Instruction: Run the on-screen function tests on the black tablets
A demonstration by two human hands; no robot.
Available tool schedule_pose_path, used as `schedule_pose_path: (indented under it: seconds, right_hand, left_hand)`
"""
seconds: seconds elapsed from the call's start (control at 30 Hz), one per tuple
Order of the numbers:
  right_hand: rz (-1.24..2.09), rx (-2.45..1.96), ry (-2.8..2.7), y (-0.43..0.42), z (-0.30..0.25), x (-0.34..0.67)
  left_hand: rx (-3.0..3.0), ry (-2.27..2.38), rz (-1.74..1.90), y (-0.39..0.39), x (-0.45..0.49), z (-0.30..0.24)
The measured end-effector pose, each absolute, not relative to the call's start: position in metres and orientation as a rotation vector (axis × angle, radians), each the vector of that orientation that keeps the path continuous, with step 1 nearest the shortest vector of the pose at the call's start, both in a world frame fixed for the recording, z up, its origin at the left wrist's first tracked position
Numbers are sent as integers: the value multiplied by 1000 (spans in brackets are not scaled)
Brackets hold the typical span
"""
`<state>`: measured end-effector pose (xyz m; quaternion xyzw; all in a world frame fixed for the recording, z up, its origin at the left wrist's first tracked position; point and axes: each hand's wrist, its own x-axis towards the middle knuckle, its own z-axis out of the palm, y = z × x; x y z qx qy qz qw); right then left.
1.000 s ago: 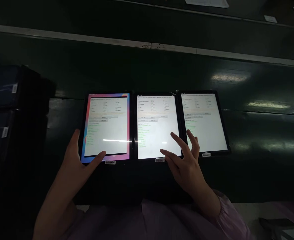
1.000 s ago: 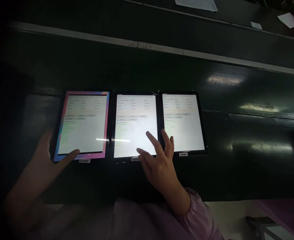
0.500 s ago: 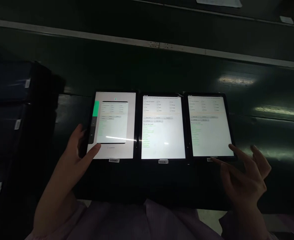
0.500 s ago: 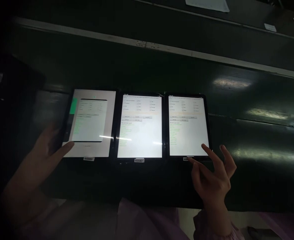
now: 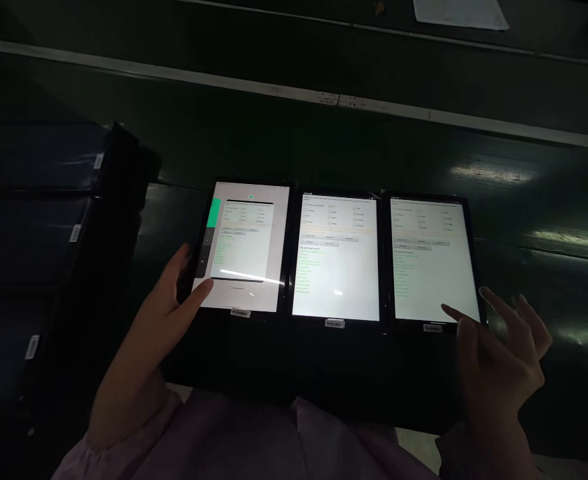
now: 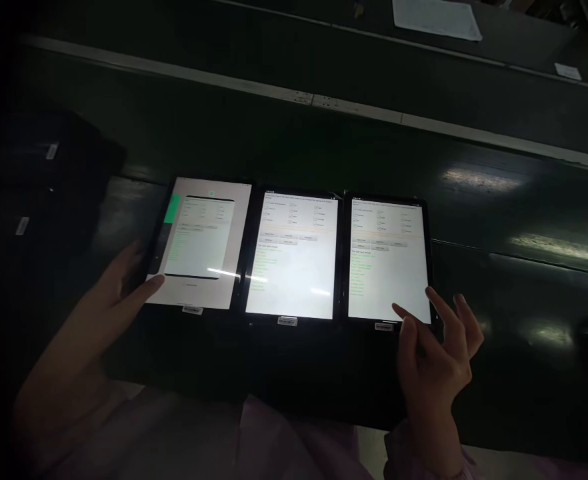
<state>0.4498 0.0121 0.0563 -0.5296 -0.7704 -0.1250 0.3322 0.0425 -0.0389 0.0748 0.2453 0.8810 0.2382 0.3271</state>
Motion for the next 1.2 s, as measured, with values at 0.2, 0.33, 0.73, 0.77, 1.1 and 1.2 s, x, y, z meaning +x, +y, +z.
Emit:
schedule_pose_path:
  seconds: [0.2, 0.33, 0.73, 0.77, 1.1, 1.2]
  right_hand:
    - [-178, -1194, -2107, 9, 66, 430]
    - [-91, -1136, -2192, 6, 63, 407]
    - [148, -1083, -2343, 8, 57, 325]
    - [158, -1079, -2341, 8, 57, 324]
    - [169, -929, -2288, 12, 69, 351]
    - [184, -909, -2280, 12, 66, 352]
  left_hand:
    - [683, 2302, 620, -38, 43, 77]
    - [748, 2302, 611, -38, 43, 75]
    - [904, 2420, 399, -8, 70, 74]
    - [930, 2435, 406, -8, 73, 72]
    - [965, 2482, 512, -14, 48, 74]
    - [947, 2482, 471, -11, 56, 68]
